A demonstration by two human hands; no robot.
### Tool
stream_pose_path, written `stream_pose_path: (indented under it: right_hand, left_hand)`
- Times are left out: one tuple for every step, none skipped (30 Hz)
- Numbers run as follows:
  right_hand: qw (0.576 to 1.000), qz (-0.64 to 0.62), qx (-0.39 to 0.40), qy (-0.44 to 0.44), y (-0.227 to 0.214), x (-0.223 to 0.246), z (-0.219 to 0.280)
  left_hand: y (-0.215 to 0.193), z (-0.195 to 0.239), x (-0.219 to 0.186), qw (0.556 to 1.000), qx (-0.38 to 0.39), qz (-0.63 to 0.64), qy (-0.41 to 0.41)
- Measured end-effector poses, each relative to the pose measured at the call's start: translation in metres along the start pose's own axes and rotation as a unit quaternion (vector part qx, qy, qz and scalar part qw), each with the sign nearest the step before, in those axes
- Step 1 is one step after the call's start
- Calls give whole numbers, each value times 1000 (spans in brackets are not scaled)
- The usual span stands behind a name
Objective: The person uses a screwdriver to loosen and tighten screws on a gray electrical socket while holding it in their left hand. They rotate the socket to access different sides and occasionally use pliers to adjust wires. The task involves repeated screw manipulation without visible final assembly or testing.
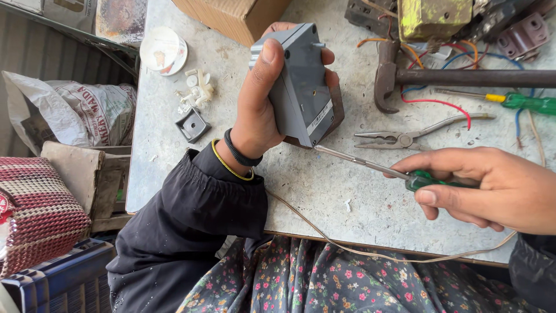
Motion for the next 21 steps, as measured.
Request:
stream_pose_path:
  right_hand:
    - [1000, 2, -6, 5, 1, -2, 1]
    - [1000, -4, -6, 3, 2, -3, 0]
    - [1000, -9, -7, 1, 2, -5, 0]
    - [1000, -21, -2, -8, 2, -6, -1]
    - [1000, -24, -1, -6, 2, -8, -2]
    - [1000, -27, 0, -3, 2, -8, -2]
    - [1000, -22, -2, 10, 2, -9, -3]
    - [1000, -21, -3, 10, 2, -9, -3]
    - [1000, -20, -5, 11, 3, -8, -3]
    - [1000, -24, -6, -1, 3, -6, -3]
    - [1000, -23, -8, -3, 4, -5, -2]
    - [1000, -21, -10, -6, 4, -3, -1]
    - [1000, -15, -13, 1, 4, -3, -1]
    - [1000, -7, -16, 11, 4, -3, -1]
    - [1000, 0, -19, 22, 4, -3, 0]
    - [999, 10, -22, 37, 4, -3, 0]
    - [999, 20, -27, 40, 4, -3, 0]
    - [998, 31, -33, 44, 4, -2, 0]
    - [998, 42, -40, 36, 5, 0, 1]
    - [994, 79, -59, -52, 5, 7, 2]
    - [979, 120, -84, -139, 6, 14, 6]
  left_hand:
    - [0, 1, 0, 1000, -1, 1, -2]
    - [0, 2, 0, 1000, 0, -2, -4]
    - [0, 3, -1, 1000, 1, -5, -6]
    - [0, 2, -1, 1000, 4, -11, -7]
    - [0, 2, -1, 1000, 5, -14, -8]
    - [0, 2, -1, 1000, 7, -17, -9]
    - [0, 2, -1, 1000, 6, -18, -10]
    - [0, 2, -1, 1000, 8, -19, -9]
    - [0, 2, -1, 1000, 10, -21, -8]
    - [0, 1, -1, 1000, 13, -24, -3]
    - [0, 1, -1, 1000, 16, -26, -2]
    - [0, 0, -2, 999, 18, -30, 0]
    - [0, 0, -2, 999, 19, -32, -1]
    - [0, 0, -2, 999, 22, -36, 0]
    - [1, 1, -3, 999, 26, -41, 1]
    - [2, 1, -4, 998, 32, -47, 3]
    - [3, 1, -4, 998, 34, -53, 5]
    - [4, 1, -5, 998, 38, -58, 6]
    - [5, 1, -6, 997, 38, -63, 7]
    - [7, 2, -7, 996, 39, -78, 12]
    - [8, 3, -8, 995, 41, -93, 18]
Point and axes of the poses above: each hand's wrist, its own z-axis away from the middle knuckle, its own y-axis out of the palm, x = y × z, the point moved 3 cm from there along -z, towards the middle knuckle, and after that the axes turned 3 degrees about -y, right-handed, at the moved point
